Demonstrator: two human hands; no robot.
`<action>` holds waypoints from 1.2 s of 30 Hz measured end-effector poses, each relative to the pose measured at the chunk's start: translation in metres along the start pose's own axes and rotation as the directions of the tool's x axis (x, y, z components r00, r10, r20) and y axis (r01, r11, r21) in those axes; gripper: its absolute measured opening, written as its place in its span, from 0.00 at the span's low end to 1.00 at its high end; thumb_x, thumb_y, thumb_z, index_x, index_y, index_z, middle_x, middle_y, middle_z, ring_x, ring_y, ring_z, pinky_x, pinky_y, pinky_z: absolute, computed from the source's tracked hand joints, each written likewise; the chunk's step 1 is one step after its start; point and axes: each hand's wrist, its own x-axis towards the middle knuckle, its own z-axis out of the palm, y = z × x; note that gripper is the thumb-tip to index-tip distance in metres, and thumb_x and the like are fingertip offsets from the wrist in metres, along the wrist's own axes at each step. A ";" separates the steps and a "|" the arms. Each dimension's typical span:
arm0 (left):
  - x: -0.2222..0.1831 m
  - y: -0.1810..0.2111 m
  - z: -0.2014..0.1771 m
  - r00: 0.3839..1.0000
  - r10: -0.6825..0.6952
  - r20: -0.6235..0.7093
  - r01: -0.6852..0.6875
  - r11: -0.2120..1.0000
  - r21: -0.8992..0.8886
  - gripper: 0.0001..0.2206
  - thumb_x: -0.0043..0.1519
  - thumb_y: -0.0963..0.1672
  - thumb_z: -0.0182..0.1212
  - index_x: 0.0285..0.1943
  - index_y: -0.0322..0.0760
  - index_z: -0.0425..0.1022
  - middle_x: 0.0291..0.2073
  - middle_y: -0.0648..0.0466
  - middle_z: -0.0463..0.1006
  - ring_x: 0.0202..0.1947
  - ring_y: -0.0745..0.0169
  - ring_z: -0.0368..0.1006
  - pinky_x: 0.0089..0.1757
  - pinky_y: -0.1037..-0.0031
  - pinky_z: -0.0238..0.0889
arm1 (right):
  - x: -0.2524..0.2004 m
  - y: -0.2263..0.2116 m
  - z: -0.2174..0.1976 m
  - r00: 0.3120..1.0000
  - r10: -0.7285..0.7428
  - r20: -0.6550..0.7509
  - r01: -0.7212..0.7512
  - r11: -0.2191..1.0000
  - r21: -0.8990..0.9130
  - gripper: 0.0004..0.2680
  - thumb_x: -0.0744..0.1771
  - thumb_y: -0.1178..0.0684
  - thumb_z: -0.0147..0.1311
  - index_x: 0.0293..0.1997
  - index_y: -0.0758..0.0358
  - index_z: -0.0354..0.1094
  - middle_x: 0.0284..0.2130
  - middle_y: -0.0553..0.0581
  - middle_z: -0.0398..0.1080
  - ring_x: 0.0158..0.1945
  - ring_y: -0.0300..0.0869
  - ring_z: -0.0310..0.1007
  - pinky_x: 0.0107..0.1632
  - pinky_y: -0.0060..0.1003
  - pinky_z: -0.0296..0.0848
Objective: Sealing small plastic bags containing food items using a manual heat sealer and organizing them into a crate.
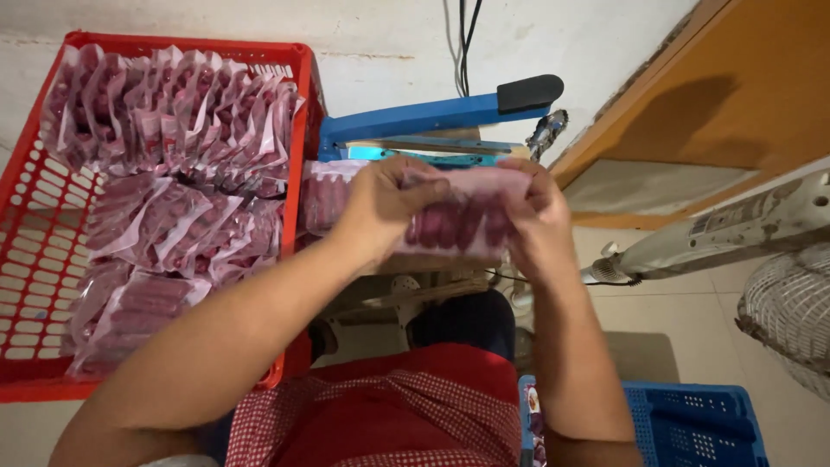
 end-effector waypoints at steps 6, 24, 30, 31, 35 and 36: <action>-0.014 -0.035 0.009 0.985 -0.125 0.123 0.115 0.990 0.085 0.10 0.52 0.39 0.75 0.42 0.33 0.85 0.31 0.46 0.84 0.33 0.62 0.76 0.39 0.72 0.70 | -0.034 0.052 -0.046 0.872 0.095 0.481 -0.275 0.907 0.320 0.31 0.57 0.46 0.66 0.63 0.70 0.60 0.51 0.70 0.73 0.56 0.57 0.75 0.58 0.55 0.73; 0.109 -0.148 0.004 0.956 -0.195 -0.220 0.249 0.935 0.252 0.06 0.58 0.44 0.67 0.40 0.41 0.86 0.31 0.46 0.85 0.37 0.51 0.81 0.40 0.64 0.71 | 0.049 0.101 -0.036 0.741 0.621 0.256 -0.672 0.670 0.317 0.14 0.64 0.63 0.60 0.55 0.58 0.71 0.43 0.51 0.75 0.47 0.50 0.79 0.46 0.63 0.79; 0.099 -0.088 -0.019 0.866 -0.465 -0.185 0.476 0.879 0.015 0.14 0.64 0.43 0.54 0.57 0.33 0.73 0.30 0.58 0.73 0.28 0.70 0.72 0.18 0.85 0.61 | 0.089 0.116 -0.011 0.577 0.781 0.238 -0.805 0.496 0.325 0.11 0.63 0.58 0.63 0.46 0.71 0.71 0.39 0.64 0.77 0.46 0.60 0.80 0.50 0.64 0.76; 0.093 -0.081 -0.023 0.914 -0.355 -0.194 0.389 0.903 0.182 0.16 0.61 0.43 0.59 0.57 0.32 0.73 0.33 0.55 0.75 0.33 0.65 0.74 0.26 0.79 0.65 | 0.091 0.120 -0.012 0.563 0.793 0.231 -0.812 0.479 0.334 0.12 0.63 0.57 0.64 0.47 0.72 0.71 0.41 0.66 0.77 0.47 0.61 0.80 0.52 0.64 0.76; 0.092 -0.039 -0.021 0.973 0.166 0.158 -0.229 0.739 0.633 0.06 0.63 0.42 0.59 0.45 0.34 0.75 0.32 0.41 0.73 0.42 0.33 0.73 0.45 0.49 0.67 | 0.088 0.132 -0.009 0.548 0.799 0.246 -0.807 0.429 0.405 0.13 0.63 0.58 0.65 0.47 0.76 0.71 0.40 0.69 0.77 0.47 0.63 0.79 0.52 0.67 0.75; 0.101 -0.023 -0.008 0.974 0.160 0.162 -0.227 0.740 0.633 0.06 0.63 0.42 0.59 0.45 0.34 0.75 0.32 0.41 0.73 0.42 0.33 0.73 0.45 0.49 0.67 | 0.087 0.140 -0.012 0.546 0.802 0.242 -0.807 0.426 0.409 0.13 0.63 0.58 0.65 0.47 0.76 0.71 0.40 0.69 0.77 0.47 0.63 0.79 0.52 0.67 0.75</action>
